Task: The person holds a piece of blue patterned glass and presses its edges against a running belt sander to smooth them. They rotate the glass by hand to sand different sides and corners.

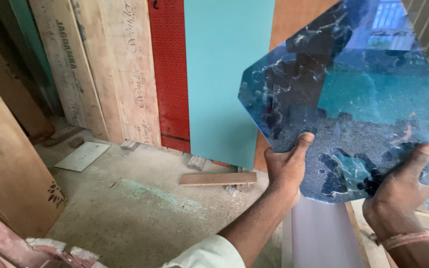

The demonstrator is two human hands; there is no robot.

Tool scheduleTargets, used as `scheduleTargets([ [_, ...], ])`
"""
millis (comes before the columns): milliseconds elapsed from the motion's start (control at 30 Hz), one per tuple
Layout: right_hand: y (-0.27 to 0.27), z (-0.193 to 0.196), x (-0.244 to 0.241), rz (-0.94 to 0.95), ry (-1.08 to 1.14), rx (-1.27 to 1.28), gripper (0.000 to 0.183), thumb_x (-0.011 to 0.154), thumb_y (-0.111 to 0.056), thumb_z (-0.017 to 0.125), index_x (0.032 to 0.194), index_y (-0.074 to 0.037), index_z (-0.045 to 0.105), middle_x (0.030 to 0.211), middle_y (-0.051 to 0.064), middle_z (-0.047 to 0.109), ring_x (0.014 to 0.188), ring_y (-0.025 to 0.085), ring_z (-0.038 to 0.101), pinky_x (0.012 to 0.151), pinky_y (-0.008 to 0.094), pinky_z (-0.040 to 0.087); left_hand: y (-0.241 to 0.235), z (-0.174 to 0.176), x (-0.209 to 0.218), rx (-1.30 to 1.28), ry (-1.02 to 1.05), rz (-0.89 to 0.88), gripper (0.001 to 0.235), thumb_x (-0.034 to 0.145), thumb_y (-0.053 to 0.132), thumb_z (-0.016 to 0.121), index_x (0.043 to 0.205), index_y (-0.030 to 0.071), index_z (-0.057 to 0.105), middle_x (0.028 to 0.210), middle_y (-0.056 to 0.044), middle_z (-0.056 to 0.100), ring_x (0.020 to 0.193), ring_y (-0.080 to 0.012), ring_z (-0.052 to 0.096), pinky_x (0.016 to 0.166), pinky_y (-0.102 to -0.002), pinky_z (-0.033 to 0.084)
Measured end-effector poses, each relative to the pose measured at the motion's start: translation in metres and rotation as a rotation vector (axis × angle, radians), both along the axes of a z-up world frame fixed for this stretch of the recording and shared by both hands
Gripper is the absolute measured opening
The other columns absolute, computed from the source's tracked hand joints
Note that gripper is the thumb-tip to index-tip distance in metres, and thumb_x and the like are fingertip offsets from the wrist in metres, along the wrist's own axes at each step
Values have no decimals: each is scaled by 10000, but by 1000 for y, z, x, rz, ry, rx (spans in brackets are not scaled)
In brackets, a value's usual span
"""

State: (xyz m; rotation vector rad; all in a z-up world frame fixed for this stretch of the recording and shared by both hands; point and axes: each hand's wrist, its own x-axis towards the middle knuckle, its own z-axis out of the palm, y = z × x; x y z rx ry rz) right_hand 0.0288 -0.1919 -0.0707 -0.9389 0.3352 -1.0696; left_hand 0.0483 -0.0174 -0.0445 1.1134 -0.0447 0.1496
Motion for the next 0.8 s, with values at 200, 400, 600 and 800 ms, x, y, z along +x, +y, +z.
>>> scheduleTargets([
  [200, 15, 1, -2, 131, -309, -139, 881, 970, -612, 700, 1425, 11, 275, 1397, 118, 584, 1267, 273, 646, 1020, 433, 606, -1, -6, -1, -40, -69, -147, 667, 782, 547, 829, 1196, 49, 670, 1144, -45, 704, 1181, -172, 647, 1035, -378, 507],
  [400, 22, 15, -7, 169, -344, -130, 810, 948, -581, 691, 1381, -26, 292, 1376, 104, 592, 1263, 276, 657, 1021, 443, 602, 1, 7, -2, -223, -21, -260, 686, 771, 450, 845, 1295, 54, 647, 1260, -61, 692, 1202, -189, 630, 1044, -382, 501],
  [600, 16, 24, -7, 6, -139, -47, 824, 893, -610, 694, 1338, -46, 289, 1342, 85, 589, 1252, 270, 675, 1016, 449, 601, 4, 24, -6, -377, 68, -229, 778, 687, 509, 839, 1260, 17, 651, 1217, -121, 677, 1161, -250, 632, 1035, -445, 511],
  [800, 12, 18, -4, 223, -201, 43, 812, 899, -614, 766, 1420, -40, 520, 1415, 79, 651, 1263, 258, 696, 1043, 468, 583, 3, 20, 0, -293, 129, -96, 835, 721, 508, 845, 1337, 35, 538, 1326, -113, 620, 1268, -206, 551, 1114, -421, 408],
])
